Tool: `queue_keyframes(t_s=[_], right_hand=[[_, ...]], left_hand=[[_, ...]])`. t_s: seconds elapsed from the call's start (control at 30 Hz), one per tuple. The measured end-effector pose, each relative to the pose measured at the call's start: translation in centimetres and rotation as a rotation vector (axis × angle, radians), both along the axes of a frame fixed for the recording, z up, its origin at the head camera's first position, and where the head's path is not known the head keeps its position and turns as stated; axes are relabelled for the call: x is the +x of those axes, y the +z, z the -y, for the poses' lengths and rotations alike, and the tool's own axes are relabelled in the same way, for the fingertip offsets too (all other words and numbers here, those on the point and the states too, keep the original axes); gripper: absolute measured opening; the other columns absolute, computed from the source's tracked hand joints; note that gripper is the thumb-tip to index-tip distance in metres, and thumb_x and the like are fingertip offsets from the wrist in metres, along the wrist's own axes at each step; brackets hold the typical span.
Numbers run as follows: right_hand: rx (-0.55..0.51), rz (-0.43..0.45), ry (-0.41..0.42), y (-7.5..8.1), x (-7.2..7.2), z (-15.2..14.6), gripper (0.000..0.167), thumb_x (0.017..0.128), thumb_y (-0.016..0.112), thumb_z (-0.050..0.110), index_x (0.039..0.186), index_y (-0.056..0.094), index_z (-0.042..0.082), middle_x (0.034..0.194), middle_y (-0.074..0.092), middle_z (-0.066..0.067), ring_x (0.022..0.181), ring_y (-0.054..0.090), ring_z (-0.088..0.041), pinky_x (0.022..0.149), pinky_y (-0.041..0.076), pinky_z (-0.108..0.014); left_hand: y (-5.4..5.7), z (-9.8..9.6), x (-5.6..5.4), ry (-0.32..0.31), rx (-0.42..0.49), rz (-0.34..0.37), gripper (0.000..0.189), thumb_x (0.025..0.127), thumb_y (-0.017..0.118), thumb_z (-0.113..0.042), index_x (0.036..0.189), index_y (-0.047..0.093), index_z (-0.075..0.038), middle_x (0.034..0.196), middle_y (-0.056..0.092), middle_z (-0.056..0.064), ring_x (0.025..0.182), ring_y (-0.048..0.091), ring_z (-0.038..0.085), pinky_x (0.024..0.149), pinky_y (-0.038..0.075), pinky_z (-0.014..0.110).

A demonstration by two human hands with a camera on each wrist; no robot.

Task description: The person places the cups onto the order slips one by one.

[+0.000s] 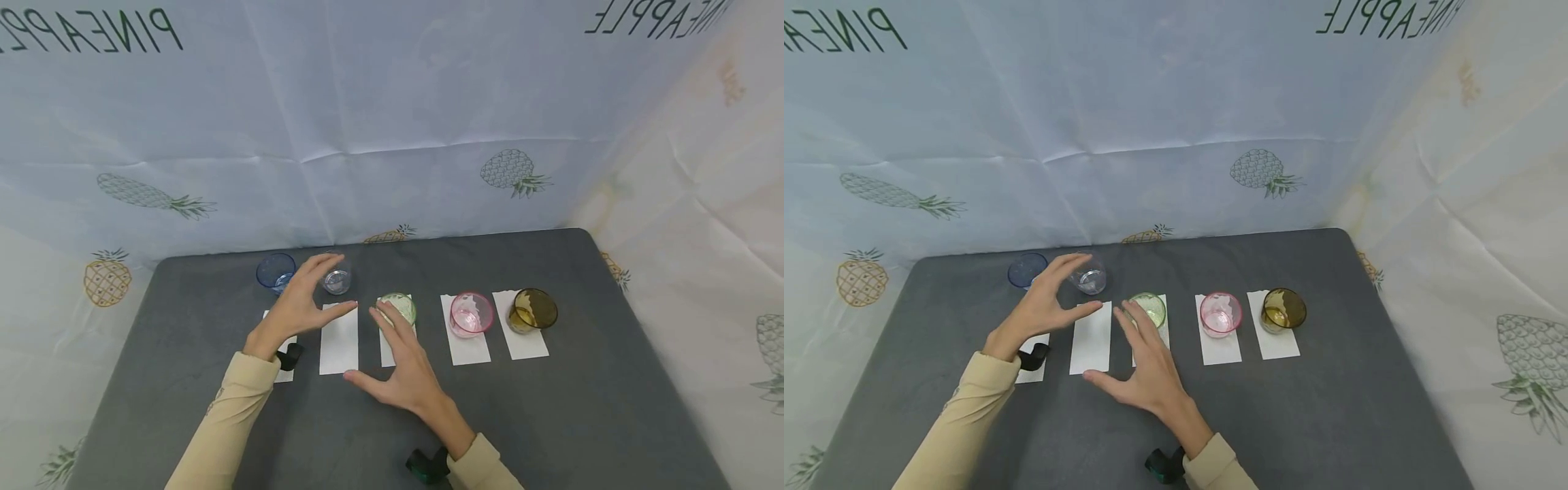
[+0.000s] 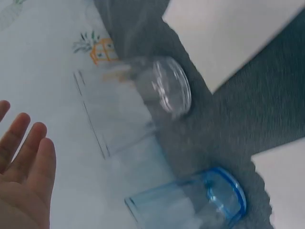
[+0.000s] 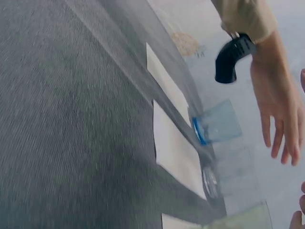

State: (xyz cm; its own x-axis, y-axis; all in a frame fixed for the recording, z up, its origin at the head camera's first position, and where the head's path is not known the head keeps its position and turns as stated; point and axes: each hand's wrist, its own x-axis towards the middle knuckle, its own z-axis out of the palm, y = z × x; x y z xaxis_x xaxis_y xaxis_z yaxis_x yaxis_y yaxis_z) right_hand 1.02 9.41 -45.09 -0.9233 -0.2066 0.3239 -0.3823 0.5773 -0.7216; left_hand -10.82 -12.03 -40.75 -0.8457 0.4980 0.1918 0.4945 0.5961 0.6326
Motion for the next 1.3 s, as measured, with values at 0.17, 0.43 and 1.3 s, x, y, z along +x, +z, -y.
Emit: queue_keyframes(t_s=[0.17,0.43,1.3], right_hand=[[0.011,-0.035,0.026,-0.3,-0.4,1.6,0.097,0.077,0.086,0.050,0.157,0.042,0.017,0.164,0.038,-0.005,0.154,0.035,-0.026,0.117,0.044,-0.052],[0.017,0.014,0.081,-1.5,-0.8,3.3,0.097,0.080,0.085,0.047,0.158,0.039,0.015,0.165,0.037,-0.005,0.156,0.033,-0.024,0.118,0.044,-0.049],[0.333,0.064,-0.011,-7.3,-2.0,4.4,0.089,0.087,0.070,0.064,0.157,0.043,0.015,0.165,0.038,-0.008,0.154,0.037,-0.025,0.119,0.043,-0.042]], left_hand=[[0.3,0.7,-1.2,-0.003,-0.026,0.017,0.087,0.083,0.084,-0.034,0.156,0.043,-0.010,0.157,0.042,0.020,0.144,0.042,0.043,0.113,0.039,0.067],[0.0,1.5,-2.8,0.007,-0.080,0.038,0.087,0.085,0.083,-0.033,0.156,0.041,-0.006,0.157,0.040,0.022,0.144,0.040,0.045,0.114,0.037,0.068],[-1.4,1.7,-4.7,0.035,-0.196,0.116,0.092,0.083,0.084,-0.037,0.156,0.040,-0.001,0.157,0.037,0.027,0.145,0.037,0.049,0.114,0.037,0.068]])
